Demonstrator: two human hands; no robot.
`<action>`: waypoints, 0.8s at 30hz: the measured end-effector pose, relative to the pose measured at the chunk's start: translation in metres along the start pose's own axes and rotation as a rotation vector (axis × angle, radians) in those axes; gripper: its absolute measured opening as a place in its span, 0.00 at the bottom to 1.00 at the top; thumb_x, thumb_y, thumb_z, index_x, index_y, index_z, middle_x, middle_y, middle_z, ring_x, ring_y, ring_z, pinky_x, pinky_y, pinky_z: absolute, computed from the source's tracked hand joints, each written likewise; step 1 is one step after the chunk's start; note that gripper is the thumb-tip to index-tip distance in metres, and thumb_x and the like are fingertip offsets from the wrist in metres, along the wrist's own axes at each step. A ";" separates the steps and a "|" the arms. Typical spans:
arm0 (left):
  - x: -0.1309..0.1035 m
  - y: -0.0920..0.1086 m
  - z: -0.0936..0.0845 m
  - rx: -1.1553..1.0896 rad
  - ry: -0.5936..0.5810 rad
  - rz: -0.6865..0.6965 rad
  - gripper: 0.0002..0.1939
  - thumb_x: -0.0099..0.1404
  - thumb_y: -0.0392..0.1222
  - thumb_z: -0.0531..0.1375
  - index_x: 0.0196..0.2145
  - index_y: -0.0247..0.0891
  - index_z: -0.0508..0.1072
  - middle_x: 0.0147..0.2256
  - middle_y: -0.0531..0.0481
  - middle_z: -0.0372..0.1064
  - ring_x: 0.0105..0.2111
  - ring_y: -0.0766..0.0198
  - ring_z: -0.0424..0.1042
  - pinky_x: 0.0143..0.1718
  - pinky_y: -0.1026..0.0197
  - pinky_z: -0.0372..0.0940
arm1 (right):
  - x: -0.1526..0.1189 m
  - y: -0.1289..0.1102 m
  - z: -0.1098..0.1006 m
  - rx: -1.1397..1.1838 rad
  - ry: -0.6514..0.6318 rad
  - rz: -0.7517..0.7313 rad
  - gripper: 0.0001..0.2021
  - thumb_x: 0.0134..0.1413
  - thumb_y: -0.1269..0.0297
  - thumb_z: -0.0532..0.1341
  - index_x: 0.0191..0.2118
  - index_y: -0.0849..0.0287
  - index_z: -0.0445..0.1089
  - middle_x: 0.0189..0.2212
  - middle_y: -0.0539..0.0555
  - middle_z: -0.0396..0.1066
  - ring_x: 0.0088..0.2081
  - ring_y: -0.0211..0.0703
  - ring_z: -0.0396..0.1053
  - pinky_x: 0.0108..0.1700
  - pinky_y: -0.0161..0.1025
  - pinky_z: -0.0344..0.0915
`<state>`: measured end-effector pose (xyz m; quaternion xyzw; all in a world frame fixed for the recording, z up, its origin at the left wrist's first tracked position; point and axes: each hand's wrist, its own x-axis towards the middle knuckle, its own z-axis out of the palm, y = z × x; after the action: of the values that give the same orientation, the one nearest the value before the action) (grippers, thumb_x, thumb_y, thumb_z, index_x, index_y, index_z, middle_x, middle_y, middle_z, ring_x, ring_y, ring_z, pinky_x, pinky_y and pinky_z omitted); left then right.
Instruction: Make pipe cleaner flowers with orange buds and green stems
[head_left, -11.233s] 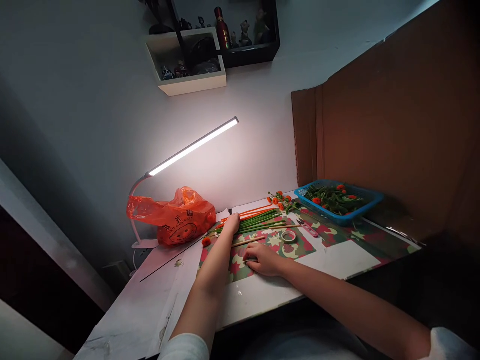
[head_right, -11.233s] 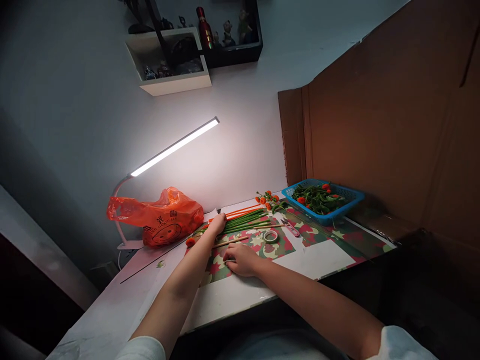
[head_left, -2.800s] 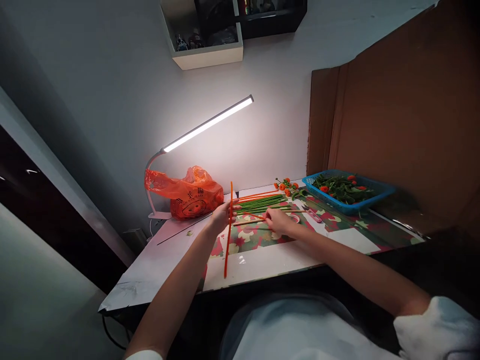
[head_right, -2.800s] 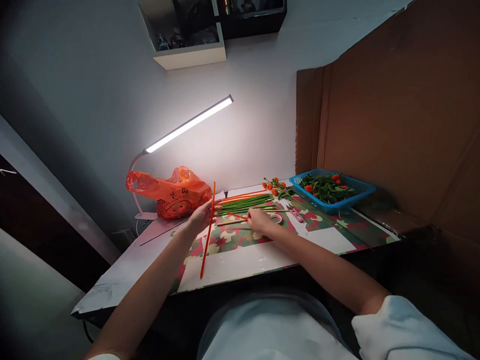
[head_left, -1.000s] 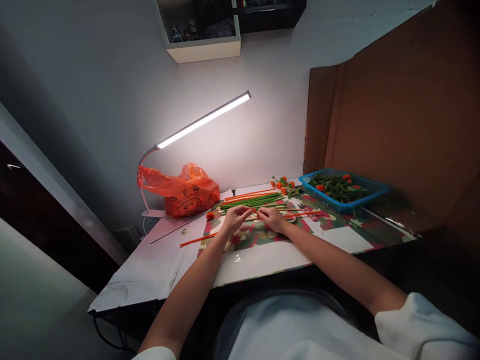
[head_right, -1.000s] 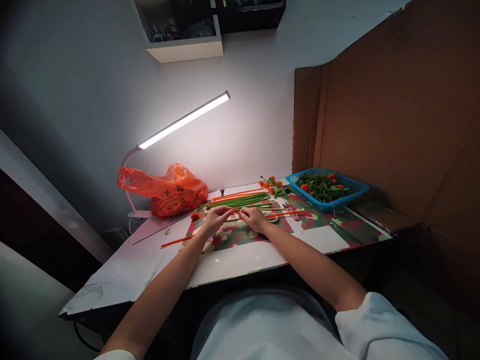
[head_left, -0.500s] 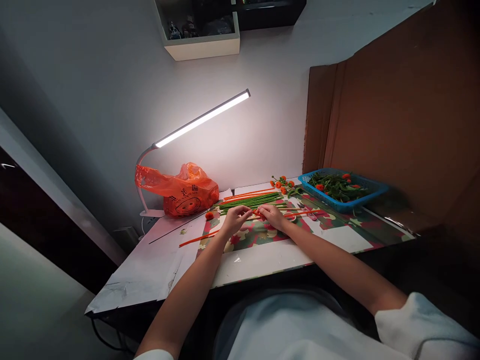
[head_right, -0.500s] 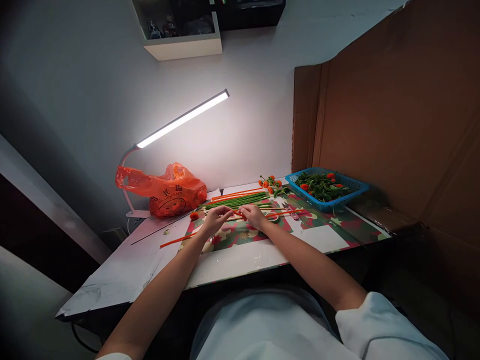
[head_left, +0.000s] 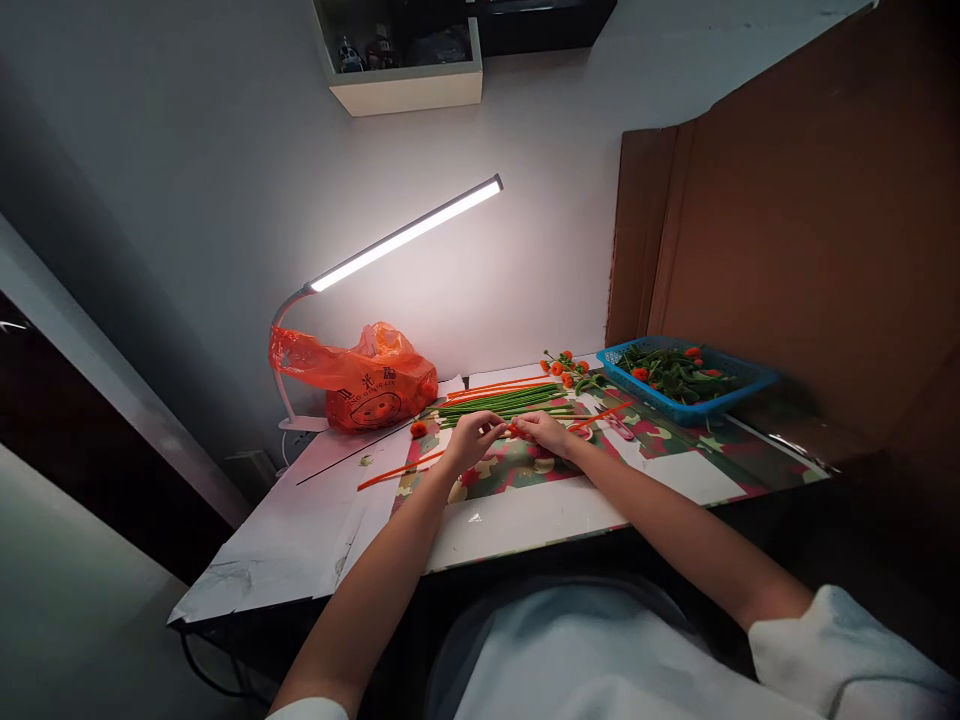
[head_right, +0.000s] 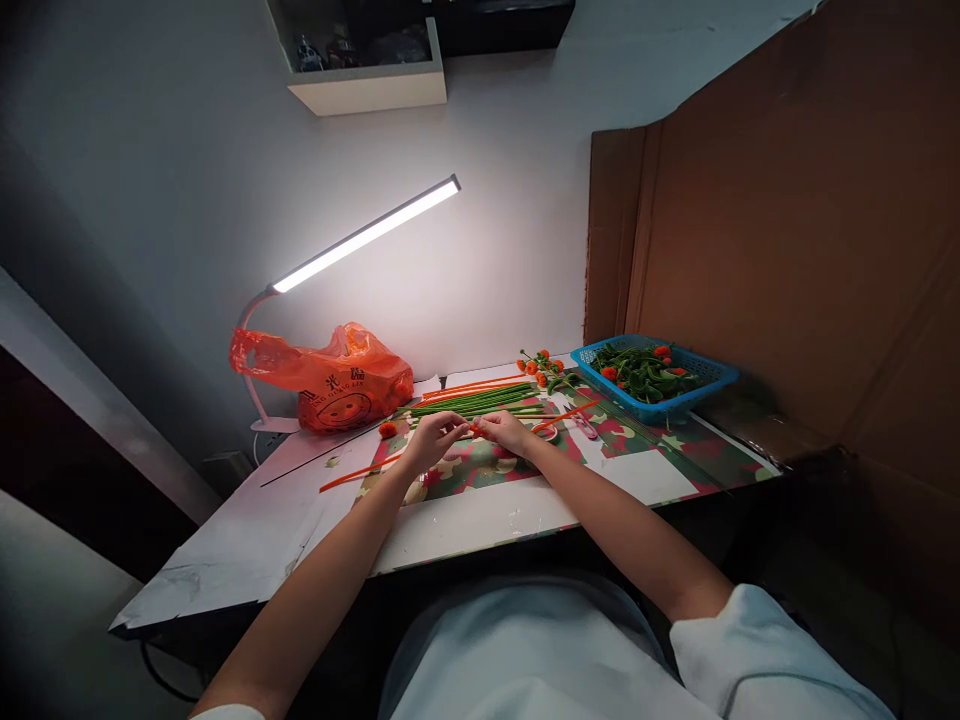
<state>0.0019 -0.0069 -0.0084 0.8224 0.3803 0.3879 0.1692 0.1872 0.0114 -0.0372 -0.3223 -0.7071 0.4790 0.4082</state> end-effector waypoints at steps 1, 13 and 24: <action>0.000 0.000 0.000 0.012 0.001 0.002 0.17 0.61 0.53 0.57 0.29 0.35 0.74 0.24 0.49 0.70 0.23 0.69 0.62 0.24 0.67 0.57 | -0.001 -0.001 -0.001 -0.029 0.006 -0.020 0.26 0.44 0.37 0.57 0.21 0.59 0.59 0.16 0.43 0.50 0.19 0.31 0.46 0.22 0.32 0.45; 0.001 0.003 0.000 0.057 -0.043 -0.083 0.18 0.60 0.53 0.57 0.26 0.35 0.75 0.19 0.52 0.65 0.18 0.70 0.58 0.20 0.67 0.53 | -0.003 -0.006 -0.004 -0.972 0.098 -0.499 0.15 0.61 0.61 0.52 0.24 0.59 0.63 0.23 0.54 0.64 0.27 0.41 0.59 0.33 0.38 0.52; -0.001 -0.006 0.005 0.129 -0.077 -0.065 0.16 0.61 0.51 0.57 0.27 0.36 0.75 0.21 0.52 0.69 0.17 0.70 0.62 0.21 0.67 0.55 | -0.016 -0.012 -0.003 -0.794 0.127 -0.347 0.07 0.56 0.63 0.59 0.31 0.59 0.72 0.25 0.53 0.70 0.27 0.38 0.63 0.30 0.34 0.53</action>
<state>0.0026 -0.0034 -0.0154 0.8332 0.4241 0.3250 0.1426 0.1961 -0.0049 -0.0301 -0.3596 -0.8534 0.0737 0.3699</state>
